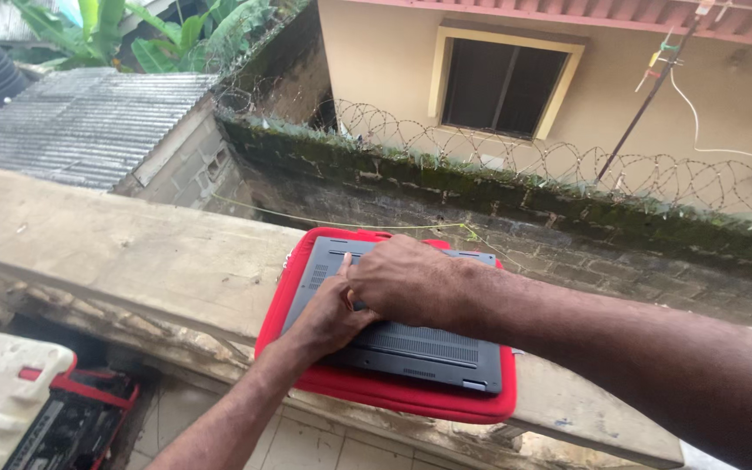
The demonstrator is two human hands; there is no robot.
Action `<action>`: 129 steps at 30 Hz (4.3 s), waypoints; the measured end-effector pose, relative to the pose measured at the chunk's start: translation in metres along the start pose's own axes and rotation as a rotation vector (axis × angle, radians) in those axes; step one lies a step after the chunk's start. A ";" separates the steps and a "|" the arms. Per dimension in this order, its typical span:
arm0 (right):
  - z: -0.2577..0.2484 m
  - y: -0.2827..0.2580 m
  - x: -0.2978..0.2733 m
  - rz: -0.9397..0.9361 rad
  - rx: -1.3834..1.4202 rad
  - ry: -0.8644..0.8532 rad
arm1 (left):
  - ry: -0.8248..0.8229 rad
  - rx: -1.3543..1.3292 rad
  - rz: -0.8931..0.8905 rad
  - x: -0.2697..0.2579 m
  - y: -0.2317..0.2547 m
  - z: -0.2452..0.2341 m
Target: The person uses a screwdriver to remove and reinsert screws on the bottom panel of a laptop placed on a red bag. The person flips the laptop over, opens the lid briefly, then closes it and continues adjusting screws on the back.
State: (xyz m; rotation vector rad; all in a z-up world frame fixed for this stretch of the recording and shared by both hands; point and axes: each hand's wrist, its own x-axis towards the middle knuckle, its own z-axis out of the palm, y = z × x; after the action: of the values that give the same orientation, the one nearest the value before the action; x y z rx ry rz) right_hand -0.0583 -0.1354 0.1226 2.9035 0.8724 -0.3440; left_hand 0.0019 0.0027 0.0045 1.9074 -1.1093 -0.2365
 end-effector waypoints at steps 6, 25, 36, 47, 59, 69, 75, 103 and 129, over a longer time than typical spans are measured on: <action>0.005 0.004 -0.006 -0.238 -0.003 0.247 | -0.003 -0.019 0.073 -0.004 -0.010 0.004; -0.001 -0.013 -0.068 0.437 0.357 0.432 | -0.123 0.097 0.031 0.002 0.008 -0.010; 0.136 -0.069 -0.167 1.200 1.374 1.686 | -0.007 0.083 0.159 -0.012 0.017 -0.018; 0.157 -0.052 -0.190 1.415 0.500 1.020 | 0.227 0.224 0.116 -0.049 0.043 -0.006; 0.175 -0.003 -0.180 1.321 0.376 0.752 | 0.327 0.325 0.069 -0.064 0.052 0.005; 0.128 -0.051 -0.144 1.212 0.964 1.268 | 0.409 0.221 0.136 -0.064 0.077 0.007; 0.121 -0.100 -0.077 0.803 1.705 1.467 | 0.281 -0.007 0.282 -0.074 0.097 0.010; 0.103 -0.148 0.001 0.829 1.655 1.162 | 0.210 -0.034 0.245 -0.079 0.030 -0.023; 0.115 -0.172 0.024 0.879 1.665 1.131 | 0.271 -0.248 -0.029 -0.095 0.024 -0.021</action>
State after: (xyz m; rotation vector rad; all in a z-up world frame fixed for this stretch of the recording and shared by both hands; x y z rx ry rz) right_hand -0.1558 0.0035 0.0016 4.1505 -1.7765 1.3989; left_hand -0.0564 0.0842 0.0111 1.6782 -0.8307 -0.1200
